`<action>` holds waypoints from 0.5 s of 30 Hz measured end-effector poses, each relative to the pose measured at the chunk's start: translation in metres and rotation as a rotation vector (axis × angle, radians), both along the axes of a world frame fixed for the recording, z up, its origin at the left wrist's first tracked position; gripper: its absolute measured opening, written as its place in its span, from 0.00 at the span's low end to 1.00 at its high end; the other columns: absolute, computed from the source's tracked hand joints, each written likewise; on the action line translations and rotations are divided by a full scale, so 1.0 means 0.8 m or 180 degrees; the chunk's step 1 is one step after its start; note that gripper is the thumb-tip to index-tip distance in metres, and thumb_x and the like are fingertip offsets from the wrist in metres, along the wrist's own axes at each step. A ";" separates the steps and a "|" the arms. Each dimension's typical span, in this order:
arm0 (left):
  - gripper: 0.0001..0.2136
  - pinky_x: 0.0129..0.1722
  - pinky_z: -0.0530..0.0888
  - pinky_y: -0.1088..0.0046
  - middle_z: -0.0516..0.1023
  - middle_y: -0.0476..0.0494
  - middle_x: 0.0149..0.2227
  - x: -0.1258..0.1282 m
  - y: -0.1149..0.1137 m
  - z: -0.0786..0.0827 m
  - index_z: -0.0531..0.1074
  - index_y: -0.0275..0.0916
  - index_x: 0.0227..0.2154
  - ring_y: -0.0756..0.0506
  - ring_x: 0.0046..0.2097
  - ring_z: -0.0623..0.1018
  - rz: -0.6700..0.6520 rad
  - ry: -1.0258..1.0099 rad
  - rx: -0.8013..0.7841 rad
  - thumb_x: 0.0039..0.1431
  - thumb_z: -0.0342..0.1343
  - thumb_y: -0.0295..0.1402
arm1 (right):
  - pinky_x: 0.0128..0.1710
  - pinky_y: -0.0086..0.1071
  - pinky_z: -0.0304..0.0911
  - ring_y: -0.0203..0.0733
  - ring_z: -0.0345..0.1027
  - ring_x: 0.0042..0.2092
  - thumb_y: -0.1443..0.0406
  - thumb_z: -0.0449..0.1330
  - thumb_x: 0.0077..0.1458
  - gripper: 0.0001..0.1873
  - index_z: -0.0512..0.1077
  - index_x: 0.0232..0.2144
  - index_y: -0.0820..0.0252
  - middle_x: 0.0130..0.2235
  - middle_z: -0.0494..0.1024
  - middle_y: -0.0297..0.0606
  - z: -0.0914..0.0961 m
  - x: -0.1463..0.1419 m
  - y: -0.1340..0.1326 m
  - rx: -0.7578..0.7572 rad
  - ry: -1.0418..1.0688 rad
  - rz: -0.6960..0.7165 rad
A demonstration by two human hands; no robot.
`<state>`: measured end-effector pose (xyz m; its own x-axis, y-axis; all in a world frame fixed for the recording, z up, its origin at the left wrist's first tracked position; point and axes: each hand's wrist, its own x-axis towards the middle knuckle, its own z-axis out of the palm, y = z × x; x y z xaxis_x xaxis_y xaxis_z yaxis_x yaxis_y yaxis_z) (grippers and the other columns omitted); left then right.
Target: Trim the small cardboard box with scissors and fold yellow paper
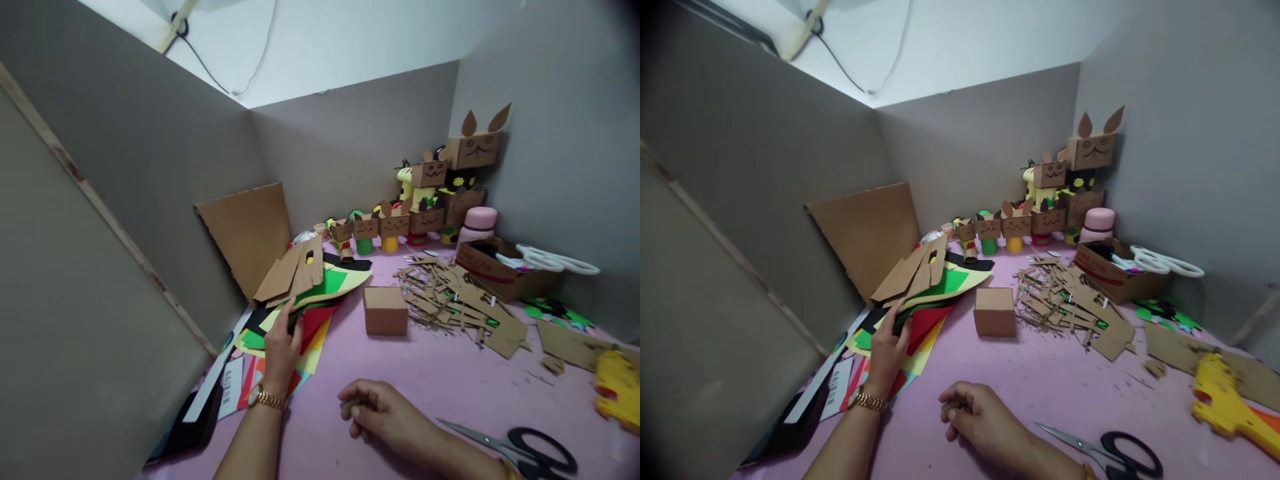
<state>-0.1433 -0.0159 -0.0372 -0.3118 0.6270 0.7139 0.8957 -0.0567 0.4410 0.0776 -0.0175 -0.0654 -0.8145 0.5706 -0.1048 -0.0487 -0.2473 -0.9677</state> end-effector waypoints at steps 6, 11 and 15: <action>0.16 0.27 0.70 0.74 0.79 0.46 0.27 -0.011 -0.006 0.006 0.75 0.36 0.36 0.47 0.27 0.75 -0.0015 -0.0409 -0.0211 0.61 0.47 0.41 | 0.24 0.26 0.54 0.30 0.66 0.25 0.64 0.60 0.43 0.14 0.69 0.36 0.63 0.31 0.72 0.33 0.008 -0.002 0.003 -0.0372 -0.0059 -0.0065; 0.16 0.29 0.69 0.75 0.79 0.46 0.28 -0.013 -0.003 0.010 0.75 0.36 0.33 0.47 0.29 0.74 -0.0098 -0.0523 -0.0306 0.59 0.47 0.42 | 0.23 0.27 0.54 0.32 0.66 0.25 0.65 0.61 0.44 0.15 0.68 0.37 0.63 0.31 0.73 0.35 0.014 -0.013 0.007 -0.0493 -0.0084 -0.0438; 0.15 0.28 0.67 0.76 0.77 0.49 0.25 -0.013 0.000 0.010 0.74 0.36 0.33 0.48 0.28 0.72 -0.0115 -0.0602 -0.0324 0.59 0.48 0.42 | 0.25 0.26 0.57 0.32 0.67 0.28 0.70 0.61 0.43 0.19 0.66 0.41 0.63 0.31 0.72 0.33 0.034 -0.041 0.014 -0.0805 0.0121 -0.0863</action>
<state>-0.1539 -0.0161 -0.0293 -0.4104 0.7061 0.5771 0.7946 -0.0337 0.6062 0.0447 -0.0064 -0.0382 -0.6434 0.7261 -0.2426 -0.1801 -0.4515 -0.8739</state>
